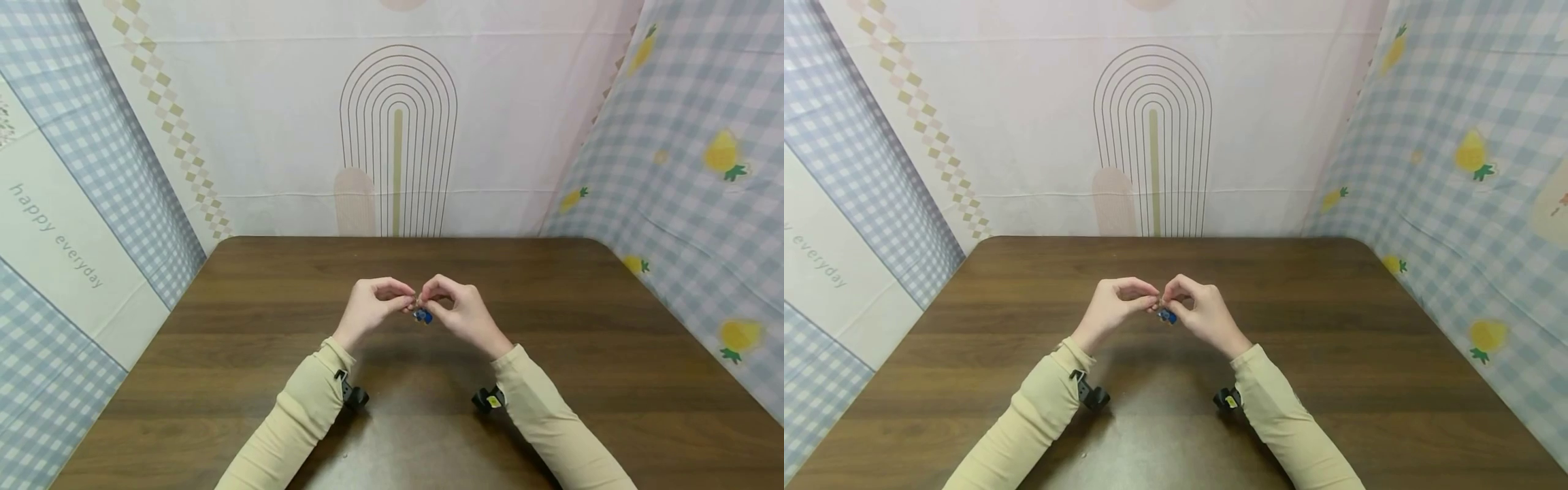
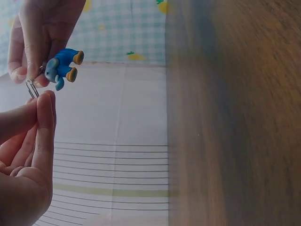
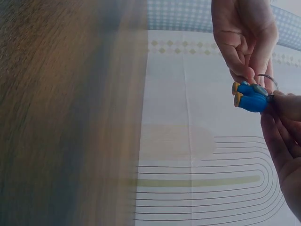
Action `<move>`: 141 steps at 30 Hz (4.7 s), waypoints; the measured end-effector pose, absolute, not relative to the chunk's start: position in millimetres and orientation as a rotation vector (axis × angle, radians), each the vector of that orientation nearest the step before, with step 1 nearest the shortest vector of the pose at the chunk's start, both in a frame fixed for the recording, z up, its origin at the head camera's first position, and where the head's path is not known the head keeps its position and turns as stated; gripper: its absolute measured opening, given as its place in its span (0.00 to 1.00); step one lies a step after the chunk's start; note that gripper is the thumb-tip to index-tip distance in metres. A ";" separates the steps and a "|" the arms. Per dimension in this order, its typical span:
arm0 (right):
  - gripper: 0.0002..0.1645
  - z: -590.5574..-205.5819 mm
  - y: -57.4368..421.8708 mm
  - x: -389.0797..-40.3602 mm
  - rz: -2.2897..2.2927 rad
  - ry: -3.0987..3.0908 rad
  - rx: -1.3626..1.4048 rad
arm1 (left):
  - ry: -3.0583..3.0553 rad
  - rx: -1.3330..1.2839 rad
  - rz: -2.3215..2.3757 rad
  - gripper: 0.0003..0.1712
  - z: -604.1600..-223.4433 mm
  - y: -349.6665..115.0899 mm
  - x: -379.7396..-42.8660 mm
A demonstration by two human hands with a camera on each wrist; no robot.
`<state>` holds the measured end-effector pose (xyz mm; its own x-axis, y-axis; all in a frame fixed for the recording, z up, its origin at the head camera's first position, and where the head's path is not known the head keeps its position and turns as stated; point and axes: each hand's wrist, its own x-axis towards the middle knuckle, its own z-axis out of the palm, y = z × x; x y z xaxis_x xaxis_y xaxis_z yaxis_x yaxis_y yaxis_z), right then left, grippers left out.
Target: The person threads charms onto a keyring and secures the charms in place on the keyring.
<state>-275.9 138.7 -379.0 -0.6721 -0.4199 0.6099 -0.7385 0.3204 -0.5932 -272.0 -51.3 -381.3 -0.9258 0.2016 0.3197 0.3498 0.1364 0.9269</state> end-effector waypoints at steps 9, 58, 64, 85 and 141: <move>0.10 -383.4 138.1 -278.5 1.159 -2.213 1.137 | -2.344 -0.514 -1.709 0.06 -382.6 -49.3 -271.9; 0.07 -388.3 139.2 -283.4 0.952 -2.169 0.979 | -2.237 -0.562 -2.155 0.12 -386.7 -48.8 -273.8; 0.09 -390.6 140.1 -285.6 0.840 -2.065 1.091 | -2.331 -0.550 -2.167 0.16 -387.8 -49.9 -274.2; 0.07 -388.2 141.6 -283.1 0.982 -2.215 0.998 | -2.416 -0.730 -2.041 0.10 -388.7 -53.3 -276.4; 0.06 -382.1 143.4 -282.2 0.910 -2.135 1.121 | -2.458 -0.836 -2.046 0.14 -387.5 -55.4 -275.7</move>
